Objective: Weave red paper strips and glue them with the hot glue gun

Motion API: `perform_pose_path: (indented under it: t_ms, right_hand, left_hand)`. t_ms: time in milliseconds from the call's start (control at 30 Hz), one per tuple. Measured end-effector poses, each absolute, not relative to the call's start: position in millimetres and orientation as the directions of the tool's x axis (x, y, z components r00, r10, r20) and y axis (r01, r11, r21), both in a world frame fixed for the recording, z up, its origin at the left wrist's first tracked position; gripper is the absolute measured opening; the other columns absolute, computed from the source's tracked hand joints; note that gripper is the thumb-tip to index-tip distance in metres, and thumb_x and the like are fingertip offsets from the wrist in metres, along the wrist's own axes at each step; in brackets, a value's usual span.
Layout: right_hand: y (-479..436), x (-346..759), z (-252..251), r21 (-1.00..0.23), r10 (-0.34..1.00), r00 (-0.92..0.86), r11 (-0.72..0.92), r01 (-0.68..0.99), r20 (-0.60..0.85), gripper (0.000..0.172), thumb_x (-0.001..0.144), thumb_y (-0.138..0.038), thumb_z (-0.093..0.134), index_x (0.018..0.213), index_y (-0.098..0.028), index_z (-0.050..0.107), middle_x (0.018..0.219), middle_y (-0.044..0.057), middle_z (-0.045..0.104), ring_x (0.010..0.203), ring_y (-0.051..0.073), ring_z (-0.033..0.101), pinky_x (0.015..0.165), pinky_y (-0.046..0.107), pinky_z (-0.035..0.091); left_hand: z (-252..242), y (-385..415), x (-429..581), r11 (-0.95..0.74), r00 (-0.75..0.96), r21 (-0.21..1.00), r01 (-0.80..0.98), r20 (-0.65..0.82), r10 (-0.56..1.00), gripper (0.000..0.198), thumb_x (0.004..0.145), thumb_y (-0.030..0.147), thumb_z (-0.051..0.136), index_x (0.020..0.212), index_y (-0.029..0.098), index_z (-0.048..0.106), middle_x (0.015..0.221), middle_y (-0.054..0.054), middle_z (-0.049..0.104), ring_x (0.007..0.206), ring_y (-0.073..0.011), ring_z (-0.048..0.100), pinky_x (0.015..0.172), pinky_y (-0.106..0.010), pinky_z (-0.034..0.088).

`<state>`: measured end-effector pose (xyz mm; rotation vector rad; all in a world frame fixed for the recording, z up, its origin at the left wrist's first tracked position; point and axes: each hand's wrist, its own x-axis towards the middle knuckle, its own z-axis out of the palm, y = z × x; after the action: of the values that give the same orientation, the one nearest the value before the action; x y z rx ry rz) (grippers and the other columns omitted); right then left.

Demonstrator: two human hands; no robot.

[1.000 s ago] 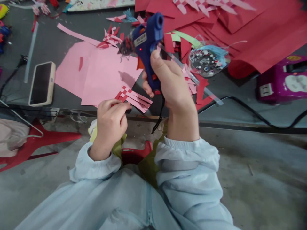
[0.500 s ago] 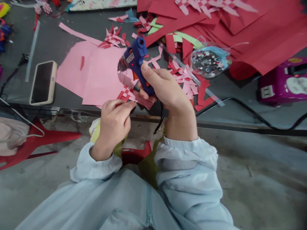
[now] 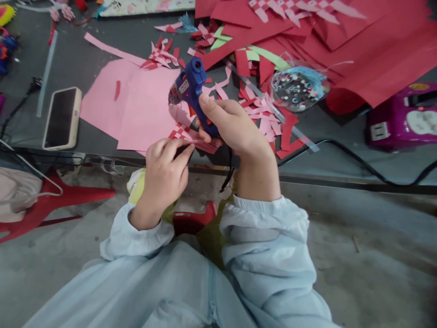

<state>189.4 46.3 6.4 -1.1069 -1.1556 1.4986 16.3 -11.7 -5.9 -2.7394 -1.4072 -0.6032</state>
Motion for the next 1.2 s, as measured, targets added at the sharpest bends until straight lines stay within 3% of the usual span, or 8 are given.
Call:
perform_pose_path:
  t_ms: [233, 400, 700, 767, 867, 967, 1100, 1200]
  right_hand:
    - [47.5, 189.1, 5.1, -0.990, 0.981, -0.186, -0.084, -0.110, -0.062, 0.050, 0.092, -0.059, 0.050, 0.061, -0.020, 0.053, 0.038, -0.006, 0.047, 0.031, 0.004, 0.034, 0.032, 0.018, 0.023]
    - [46.2, 189.4, 7.8, -0.977, 0.975, -0.181, -0.156, -0.143, -0.129, 0.048, 0.088, -0.060, 0.056, 0.063, -0.019, 0.055, 0.041, -0.006, 0.047, 0.033, 0.004, 0.036, 0.032, 0.017, 0.024]
    - [45.8, 189.8, 7.7, -0.974, 0.973, -0.181, -0.172, -0.147, -0.144, 0.049, 0.086, -0.062, 0.058, 0.063, -0.019, 0.054, 0.042, -0.006, 0.048, 0.034, 0.004, 0.034, 0.033, 0.017, 0.023]
    - [45.9, 190.0, 7.0, -0.978, 0.974, -0.184, -0.156, -0.139, -0.129, 0.050, 0.086, -0.063, 0.057, 0.063, -0.019, 0.054, 0.042, -0.006, 0.048, 0.034, 0.004, 0.035, 0.033, 0.017, 0.023]
    - [45.4, 190.3, 7.0, -0.985, 0.978, -0.179, -0.129, -0.118, -0.107, 0.052, 0.087, -0.065, 0.054, 0.063, -0.019, 0.054, 0.042, -0.006, 0.047, 0.034, 0.004, 0.034, 0.034, 0.017, 0.023]
    - [45.0, 190.8, 7.1, -0.993, 0.987, -0.141, -0.092, -0.070, -0.081, 0.051, 0.088, -0.063, 0.053, 0.063, -0.019, 0.053, 0.042, -0.006, 0.046, 0.037, 0.004, 0.037, 0.036, 0.017, 0.025]
    - [45.7, 192.8, 4.7, -0.999, 1.000, 0.008, 0.024, 0.046, 0.024, 0.043, 0.088, -0.056, 0.059, 0.065, -0.020, 0.053, 0.048, -0.005, 0.046, 0.048, 0.007, 0.049, 0.045, 0.018, 0.031]
    - [46.5, 195.0, 2.8, -0.968, 0.975, 0.157, 0.122, 0.218, 0.158, 0.040, 0.086, -0.050, 0.063, 0.064, -0.021, 0.046, 0.054, -0.003, 0.048, 0.065, 0.012, 0.058, 0.051, 0.020, 0.037]
  left_hand:
    - [-6.3, -11.3, 16.6, -0.597, 0.541, 0.161, 0.786, 0.290, 0.790, 0.042, 0.088, 0.013, 0.049, 0.127, 0.019, 0.062, 0.133, -0.010, 0.063, 0.119, -0.0310, 0.050, 0.101, -0.050, 0.041]
    - [-5.9, -11.0, 17.6, -0.557, 0.487, 0.148, 0.817, 0.339, 0.805, 0.044, 0.089, 0.014, 0.047, 0.130, 0.016, 0.060, 0.136, -0.009, 0.064, 0.114, -0.0297, 0.054, 0.099, -0.048, 0.042]
    - [-7.0, -13.7, 15.6, -0.641, 0.576, 0.171, 0.748, 0.312, 0.756, 0.040, 0.087, 0.011, 0.050, 0.123, 0.020, 0.063, 0.125, -0.006, 0.071, 0.115, -0.0281, 0.057, 0.100, -0.049, 0.041]
    - [-6.4, -14.2, 14.1, -0.631, 0.536, 0.226, 0.742, 0.366, 0.761, 0.041, 0.084, 0.007, 0.049, 0.118, 0.022, 0.065, 0.121, -0.004, 0.073, 0.111, -0.0255, 0.059, 0.100, -0.047, 0.042]
    - [-6.4, -9.3, 10.9, -0.505, 0.328, 0.330, 0.797, 0.465, 0.822, 0.037, 0.082, 0.004, 0.047, 0.105, 0.025, 0.067, 0.107, -0.001, 0.075, 0.103, -0.0219, 0.061, 0.099, -0.042, 0.046]
    - [-8.3, 3.1, 8.8, -0.369, 0.194, 0.290, 0.883, 0.489, 0.850, 0.027, 0.086, 0.011, 0.051, 0.103, 0.023, 0.067, 0.100, -0.004, 0.073, 0.102, -0.0243, 0.060, 0.095, -0.042, 0.046]
    - [-10.7, 18.1, 12.1, -0.333, 0.221, 0.195, 0.923, 0.442, 0.870, 0.026, 0.090, 0.031, 0.061, 0.113, 0.020, 0.065, 0.113, -0.011, 0.068, 0.109, -0.0309, 0.054, 0.095, -0.048, 0.043]
    - [-9.9, 21.5, 16.8, -0.336, 0.242, 0.198, 0.921, 0.388, 0.889, 0.020, 0.088, 0.033, 0.065, 0.104, 0.021, 0.067, 0.114, -0.012, 0.066, 0.111, -0.0325, 0.052, 0.095, -0.050, 0.042]
